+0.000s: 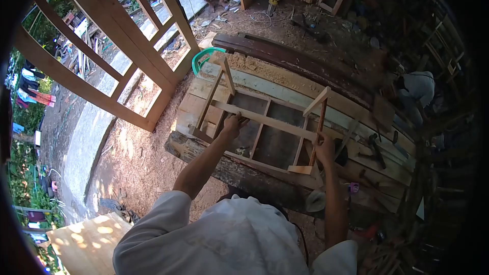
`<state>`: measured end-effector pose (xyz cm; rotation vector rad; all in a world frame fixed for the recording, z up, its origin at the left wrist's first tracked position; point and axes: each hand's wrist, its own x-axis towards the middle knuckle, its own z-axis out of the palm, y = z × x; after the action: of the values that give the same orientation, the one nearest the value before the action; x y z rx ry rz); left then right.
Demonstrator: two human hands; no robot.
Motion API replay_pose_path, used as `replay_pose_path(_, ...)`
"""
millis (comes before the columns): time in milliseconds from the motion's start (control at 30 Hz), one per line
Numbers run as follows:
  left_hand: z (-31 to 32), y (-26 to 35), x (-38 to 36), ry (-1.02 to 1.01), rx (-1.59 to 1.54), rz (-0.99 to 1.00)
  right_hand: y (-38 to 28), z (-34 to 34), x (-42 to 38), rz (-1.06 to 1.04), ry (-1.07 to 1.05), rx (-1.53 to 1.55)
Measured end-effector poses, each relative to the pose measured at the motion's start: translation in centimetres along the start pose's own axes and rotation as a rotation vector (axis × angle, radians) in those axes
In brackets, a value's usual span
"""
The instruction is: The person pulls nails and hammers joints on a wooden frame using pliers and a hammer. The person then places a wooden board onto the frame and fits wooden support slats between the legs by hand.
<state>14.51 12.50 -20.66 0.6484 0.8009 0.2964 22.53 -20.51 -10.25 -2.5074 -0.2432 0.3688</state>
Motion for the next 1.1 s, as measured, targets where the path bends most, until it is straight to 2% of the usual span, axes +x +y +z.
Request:
replay_pose_path(133, -1.1, 0.3, 0.8, -0.007, -0.042, 0.002, -2.0, 0.8, 0.8, 0.016, -0.066, 0.028)
replay_pose_path(233, -1.6, -0.4, 1.4, -0.099, 0.002, 0.103, 1.3, 3.2, 3.6, -0.022, 0.128, 0.02)
replay_pose_path(300, -2.5, -1.3, 2.5, -0.148, 0.043, 0.118, 3.3, 2.1, 4.1, 0.074, 0.162, 0.078)
replay_pose_path(367, -2.5, -1.6, 3.0, -0.086, 0.059, 0.092, 3.2, 1.0, 3.4, 0.17, 0.162, 0.097)
replay_pose_path(400, -2.5, -1.6, 3.1, -0.019, 0.058, 0.08, 3.4, 0.9, 3.2, 0.23, 0.145, 0.158)
replay_pose_path(467, -2.4, -1.7, 3.2, -0.009, 0.035, 0.064, 3.5, 0.5, 3.3, 0.288, 0.121, 0.227)
replay_pose_path(533, -1.9, -1.3, 2.5, 0.014, 0.013, 0.058, 4.5, 0.5, 3.8, 0.416, -0.17, 0.416)
replay_pose_path(567, -1.5, -1.4, 2.1, 0.042, 0.006, 0.071, 5.2, 1.1, 4.1, 0.422, -0.176, 0.42)
replay_pose_path(633, -0.9, -1.6, 1.7, 0.079, 0.005, 0.088, 7.8, 2.9, 5.2, 0.415, -0.273, 0.641)
replay_pose_path(733, -1.2, -2.8, 2.1, 0.041, -0.018, 0.104, 9.1, 3.5, 5.4, 0.337, -0.281, 0.828)
replay_pose_path(800, -1.1, -2.8, 1.7, 0.032, -0.007, 0.127, 6.4, 2.0, 4.2, 0.374, -0.298, 0.92)
replay_pose_path(867, -0.1, -2.5, 0.5, 0.049, -0.072, 0.119, 7.7, 2.3, 4.9, 0.382, -0.351, 0.982)
replay_pose_path(933, 0.4, -2.1, -0.4, 0.085, -0.137, 0.139, 8.5, 2.6, 5.5, 0.366, -0.342, 0.955)
replay_pose_path(1067, 0.7, -1.7, -0.6, 0.06, -0.075, 0.119, 8.7, 2.6, 5.7, 0.34, -0.371, 0.969)
replay_pose_path(1100, 0.5, -1.7, -0.4, 0.061, -0.075, 0.112, 6.9, 1.9, 4.9, 0.398, -0.339, 0.914)
